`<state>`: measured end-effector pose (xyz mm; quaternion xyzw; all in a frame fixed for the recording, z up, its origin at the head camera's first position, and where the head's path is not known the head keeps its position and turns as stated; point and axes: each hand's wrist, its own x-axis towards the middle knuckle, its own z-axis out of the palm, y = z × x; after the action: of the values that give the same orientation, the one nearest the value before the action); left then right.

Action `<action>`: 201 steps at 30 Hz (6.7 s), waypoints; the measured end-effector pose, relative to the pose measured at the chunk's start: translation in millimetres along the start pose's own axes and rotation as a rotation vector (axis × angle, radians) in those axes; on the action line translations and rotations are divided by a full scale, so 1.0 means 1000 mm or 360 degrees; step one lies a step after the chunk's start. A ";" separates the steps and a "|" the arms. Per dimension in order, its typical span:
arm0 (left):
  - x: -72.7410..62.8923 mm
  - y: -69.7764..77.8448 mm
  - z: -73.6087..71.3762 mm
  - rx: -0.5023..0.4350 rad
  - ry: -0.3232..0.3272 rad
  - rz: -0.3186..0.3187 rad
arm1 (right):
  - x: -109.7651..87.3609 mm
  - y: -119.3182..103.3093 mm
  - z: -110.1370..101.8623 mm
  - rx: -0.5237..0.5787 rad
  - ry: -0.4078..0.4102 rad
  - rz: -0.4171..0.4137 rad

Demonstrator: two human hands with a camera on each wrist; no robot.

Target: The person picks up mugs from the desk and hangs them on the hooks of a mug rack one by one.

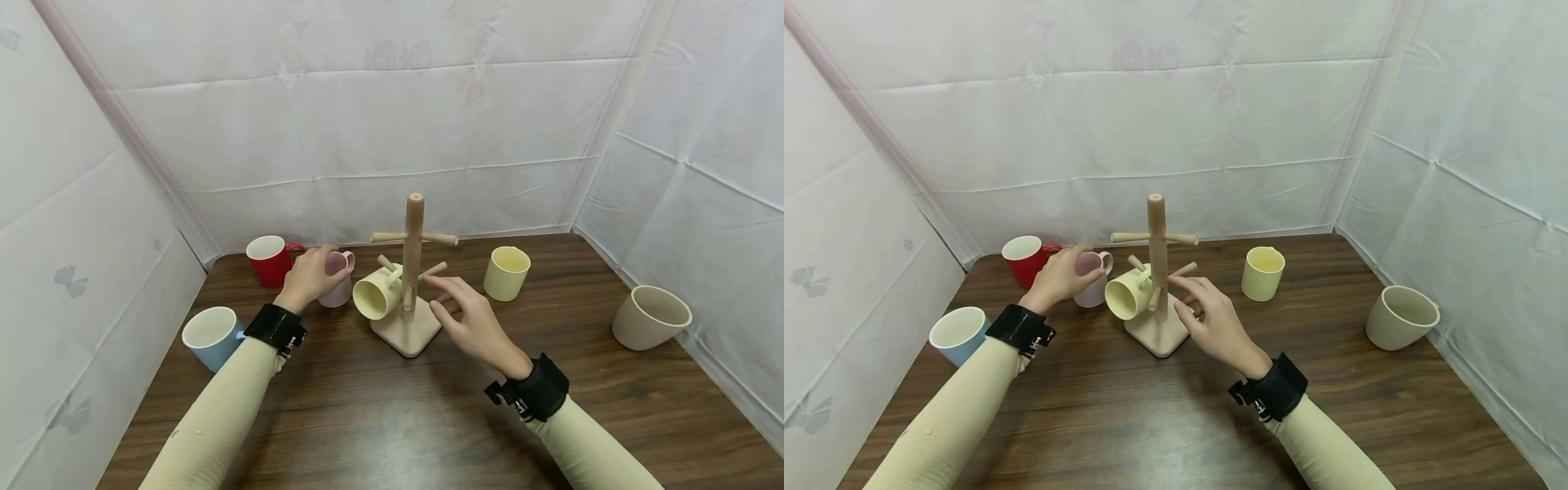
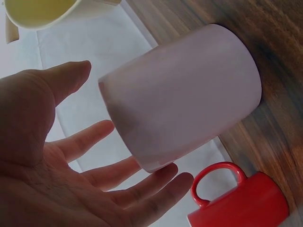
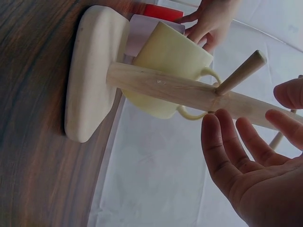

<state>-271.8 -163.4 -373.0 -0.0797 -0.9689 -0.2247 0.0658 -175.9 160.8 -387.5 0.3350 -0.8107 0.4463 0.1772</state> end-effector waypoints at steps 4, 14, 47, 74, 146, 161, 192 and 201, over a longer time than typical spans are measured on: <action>0.001 -0.002 0.003 -0.0012 -0.0001 -0.0015 | -0.002 0.002 0.000 -0.0008 -0.0006 0.0028; 0.004 -0.005 0.009 -0.0010 0.0009 -0.0018 | -0.008 0.006 0.001 -0.0020 -0.0016 0.0080; 0.008 -0.006 0.008 0.0039 0.0041 0.0033 | -0.014 0.011 0.002 -0.0032 -0.0023 0.0103; -0.031 0.000 -0.029 -0.0121 0.0430 0.0139 | -0.019 0.014 0.002 -0.0031 -0.0028 0.0095; -0.147 0.081 0.002 -0.1401 0.0324 0.0593 | -0.031 -0.022 0.010 0.0618 -0.0235 0.0256; -0.144 0.089 0.027 -0.1663 0.0301 0.0667 | -0.034 -0.028 0.007 0.0914 -0.0187 0.0293; -0.140 0.066 0.032 -0.1508 0.0095 0.0692 | -0.039 -0.018 0.003 0.0792 -0.0189 0.0316; -0.139 0.060 0.031 -0.1517 -0.0056 0.0695 | -0.041 -0.015 0.002 0.0793 -0.0215 0.0307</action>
<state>-128.0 -114.1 -398.0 -0.3047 -0.7209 -0.6203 0.0512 -135.9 169.1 -403.6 0.3184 -0.7140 0.6235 -0.0084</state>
